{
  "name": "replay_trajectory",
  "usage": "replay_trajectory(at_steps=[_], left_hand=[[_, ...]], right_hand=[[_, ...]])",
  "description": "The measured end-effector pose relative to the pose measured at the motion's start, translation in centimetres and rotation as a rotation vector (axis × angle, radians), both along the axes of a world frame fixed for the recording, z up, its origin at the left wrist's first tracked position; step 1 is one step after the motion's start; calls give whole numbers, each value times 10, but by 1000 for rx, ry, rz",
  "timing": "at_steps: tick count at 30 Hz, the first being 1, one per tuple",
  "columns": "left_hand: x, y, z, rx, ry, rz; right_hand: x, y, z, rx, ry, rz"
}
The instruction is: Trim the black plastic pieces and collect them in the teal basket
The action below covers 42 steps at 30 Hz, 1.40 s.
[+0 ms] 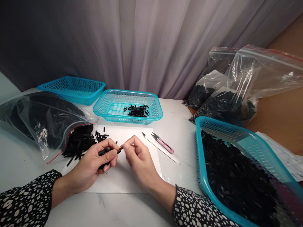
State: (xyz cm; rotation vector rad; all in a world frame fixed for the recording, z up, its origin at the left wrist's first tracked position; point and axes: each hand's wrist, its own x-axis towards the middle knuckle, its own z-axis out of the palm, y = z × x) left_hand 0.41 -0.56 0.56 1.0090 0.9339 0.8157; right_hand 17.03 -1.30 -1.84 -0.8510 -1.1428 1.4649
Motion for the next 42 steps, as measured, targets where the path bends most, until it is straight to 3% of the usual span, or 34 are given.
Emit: replay_trajectory(at_steps=[3, 5, 12, 20, 35, 42], left_hand=[[-2, 2, -3, 58, -3, 25], [-4, 4, -4, 121, 21, 31], [-2, 5, -2, 221, 94, 14], [-5, 8, -5, -3, -1, 98], [-4, 8, 4, -97, -124, 71], [-4, 5, 7, -142, -67, 42]], right_hand=[[1, 4, 1, -147, 244, 34], [2, 5, 0, -162, 278, 55], [2, 5, -1, 24, -163, -15], [3, 5, -2, -21, -179, -97], [3, 5, -6, -107, -70, -91], [2, 5, -5, -156, -5, -79]])
